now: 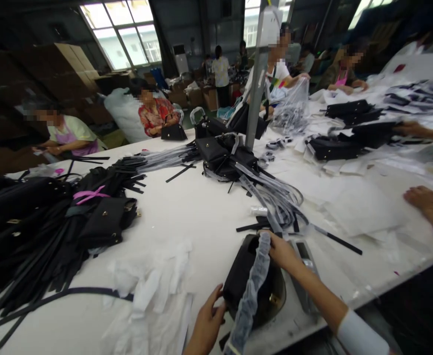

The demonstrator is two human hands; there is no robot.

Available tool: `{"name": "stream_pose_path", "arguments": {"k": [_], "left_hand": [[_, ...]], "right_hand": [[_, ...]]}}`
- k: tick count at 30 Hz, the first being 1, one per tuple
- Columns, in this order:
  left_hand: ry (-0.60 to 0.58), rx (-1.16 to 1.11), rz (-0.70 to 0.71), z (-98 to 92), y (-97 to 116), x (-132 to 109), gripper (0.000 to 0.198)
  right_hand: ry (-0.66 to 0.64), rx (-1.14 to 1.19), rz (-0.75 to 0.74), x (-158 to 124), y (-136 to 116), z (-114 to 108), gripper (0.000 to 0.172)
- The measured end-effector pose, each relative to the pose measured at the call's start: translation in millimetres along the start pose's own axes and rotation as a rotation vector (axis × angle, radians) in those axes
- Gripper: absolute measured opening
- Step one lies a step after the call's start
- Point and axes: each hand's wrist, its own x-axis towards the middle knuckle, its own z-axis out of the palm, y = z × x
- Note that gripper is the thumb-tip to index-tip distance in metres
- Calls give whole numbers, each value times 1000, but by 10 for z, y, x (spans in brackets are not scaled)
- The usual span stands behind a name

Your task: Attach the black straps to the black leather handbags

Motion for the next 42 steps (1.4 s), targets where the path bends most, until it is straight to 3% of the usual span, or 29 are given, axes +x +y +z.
{"name": "stream_pose_path", "arguments": {"k": [3, 6, 8, 11, 13, 16, 20, 22, 25, 30, 36, 42], "left_hand": [[162, -51, 37, 4, 163, -86, 67], [235, -52, 96, -43, 410, -261, 52], [118, -70, 128, -83, 591, -430, 52], [-206, -56, 186, -144, 829, -670, 50], [-347, 30, 217, -180, 918, -764, 43], [-403, 161, 312, -202, 916, -777, 41], [-426, 276, 437, -148, 784, -694, 45], [-400, 292, 455, -101, 734, -686, 46], [-265, 266, 444, -37, 706, -745, 41], [-149, 123, 372, 56, 750, -877, 26], [37, -110, 340, 206, 871, -742, 18], [54, -306, 332, 258, 923, -514, 21]], "right_hand": [[-72, -3, 13, 186, 7, 94, 30], [-71, 0, 21, 101, 4, 130, 37], [-43, 1, 35, -88, -33, 107, 46], [30, 1, 75, -481, -159, 23, 60], [86, 3, 116, -771, -280, -44, 61], [90, 41, 177, -1177, -466, -120, 50], [-126, 187, 217, -1540, -681, -131, 46], [-281, 340, 228, -1632, -793, -110, 51], [-439, 646, 278, -1691, -982, -68, 48], [-285, 905, 449, -1623, -1261, 31, 38], [-135, 930, 408, -1380, -1408, 70, 43], [-234, 789, 252, -1337, -1380, 41, 49]]}}
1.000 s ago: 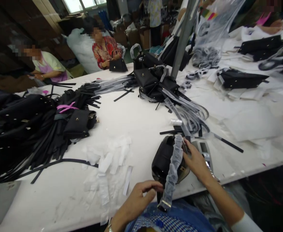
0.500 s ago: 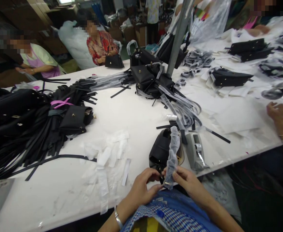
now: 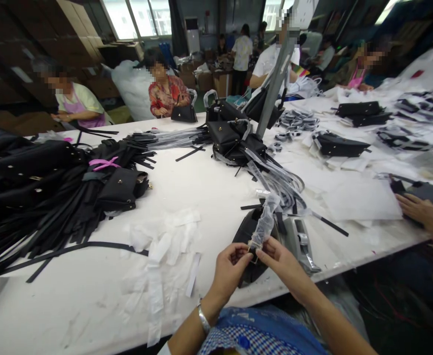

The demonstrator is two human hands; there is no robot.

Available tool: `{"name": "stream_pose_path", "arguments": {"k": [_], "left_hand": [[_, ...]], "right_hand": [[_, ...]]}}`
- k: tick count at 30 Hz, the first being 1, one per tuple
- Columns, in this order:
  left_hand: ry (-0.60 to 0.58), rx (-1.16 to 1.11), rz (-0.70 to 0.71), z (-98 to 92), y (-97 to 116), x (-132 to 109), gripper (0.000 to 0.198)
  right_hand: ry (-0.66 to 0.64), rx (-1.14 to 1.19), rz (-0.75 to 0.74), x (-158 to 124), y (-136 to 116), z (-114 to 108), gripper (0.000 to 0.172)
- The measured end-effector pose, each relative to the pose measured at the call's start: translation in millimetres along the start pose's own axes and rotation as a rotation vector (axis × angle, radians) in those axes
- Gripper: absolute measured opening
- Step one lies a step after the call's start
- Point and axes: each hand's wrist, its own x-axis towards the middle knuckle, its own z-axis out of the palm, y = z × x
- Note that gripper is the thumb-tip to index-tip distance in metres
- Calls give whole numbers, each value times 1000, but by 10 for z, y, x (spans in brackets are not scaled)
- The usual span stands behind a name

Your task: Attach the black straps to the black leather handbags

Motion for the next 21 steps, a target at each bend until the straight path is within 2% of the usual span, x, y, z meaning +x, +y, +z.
{"name": "stream_pose_path", "arguments": {"k": [2, 7, 14, 18, 21], "left_hand": [[-15, -15, 3, -17, -19, 18, 24], [-69, -14, 6, -80, -113, 1, 32], [10, 150, 9, -107, -324, 26, 35], [12, 278, 49, -78, -405, 43, 20], [-46, 359, 66, -55, -459, 153, 22]], "right_hand": [[-13, -44, -4, 18, 30, -16, 49], [67, -55, -12, 113, 97, -41, 48], [197, -2, 47, 223, 180, -69, 63], [225, 13, 24, 252, 168, -80, 59], [172, 28, 15, 328, 187, -112, 68]]}}
